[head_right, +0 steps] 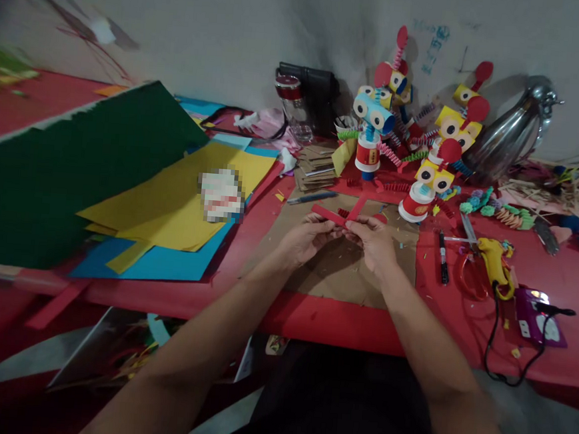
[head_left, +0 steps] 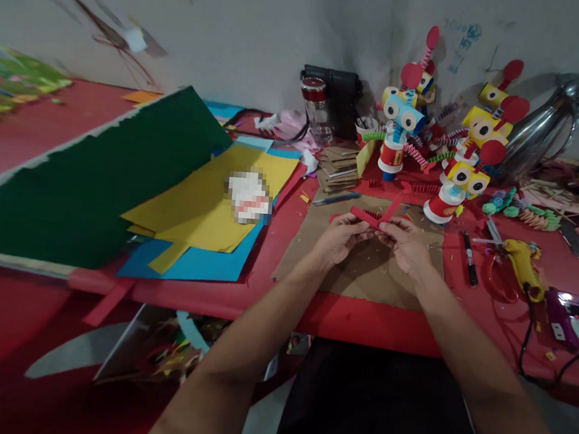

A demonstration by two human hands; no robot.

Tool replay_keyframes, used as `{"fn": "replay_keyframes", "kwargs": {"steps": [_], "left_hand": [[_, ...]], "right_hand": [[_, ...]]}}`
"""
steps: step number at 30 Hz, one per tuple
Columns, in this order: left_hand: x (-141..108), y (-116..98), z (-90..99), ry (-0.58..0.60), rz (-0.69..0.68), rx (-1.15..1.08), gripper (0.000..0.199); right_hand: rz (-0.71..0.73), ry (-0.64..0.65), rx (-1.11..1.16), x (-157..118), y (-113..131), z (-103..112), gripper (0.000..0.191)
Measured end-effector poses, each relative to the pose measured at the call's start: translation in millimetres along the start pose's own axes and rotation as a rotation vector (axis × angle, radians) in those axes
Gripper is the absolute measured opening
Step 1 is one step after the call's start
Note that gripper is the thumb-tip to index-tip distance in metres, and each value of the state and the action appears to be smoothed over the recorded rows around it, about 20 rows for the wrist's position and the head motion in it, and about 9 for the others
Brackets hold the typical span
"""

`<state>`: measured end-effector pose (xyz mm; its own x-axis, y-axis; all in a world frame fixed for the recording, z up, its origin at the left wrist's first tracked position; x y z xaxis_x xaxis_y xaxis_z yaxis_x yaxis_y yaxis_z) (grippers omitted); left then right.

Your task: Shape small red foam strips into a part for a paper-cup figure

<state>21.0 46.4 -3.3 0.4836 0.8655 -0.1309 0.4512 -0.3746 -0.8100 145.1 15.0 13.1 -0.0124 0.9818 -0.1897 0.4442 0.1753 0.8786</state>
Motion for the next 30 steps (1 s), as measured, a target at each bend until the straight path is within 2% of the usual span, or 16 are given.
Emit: {"fn": "replay_keyframes", "kwargs": {"steps": [8,13,21,25,27,30], "left_hand": [[-4,-3,-3.6,0.017,0.012,0.087,0.025],[-5,-5,-5.0,-0.006,0.020,0.136,0.031],[-3,-6,-3.3,-0.037,-0.016,0.108,0.028],[-1,-7,-2.0,-0.101,-0.087,0.072,0.028],[0,-7,-1.8,-0.135,-0.127,0.069,0.028],[-1,-5,-4.3,-0.126,-0.136,0.068,0.030]], "right_hand": [[-0.024,0.002,-0.048,-1,-1,0,0.027],[0.010,0.007,-0.069,2,-3,4,0.029],[0.102,0.054,-0.219,0,7,1,0.023],[0.109,0.097,-0.226,-2,7,-4,0.037],[0.119,0.082,-0.197,-2,4,-5,0.038],[0.157,-0.017,-0.188,0,2,-2,0.027]]}}
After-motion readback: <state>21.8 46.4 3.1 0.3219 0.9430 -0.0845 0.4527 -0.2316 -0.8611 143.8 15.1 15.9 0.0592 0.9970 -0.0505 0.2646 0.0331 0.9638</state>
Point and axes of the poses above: each hand's wrist, its own x-axis towards the middle knuckle, its own z-axis out of the back of the hand, y = z × x, the point moved 5 cm from there along x, towards the middle knuckle, and after that the axes turned 9 degrees about y, right-handed, at the moved point
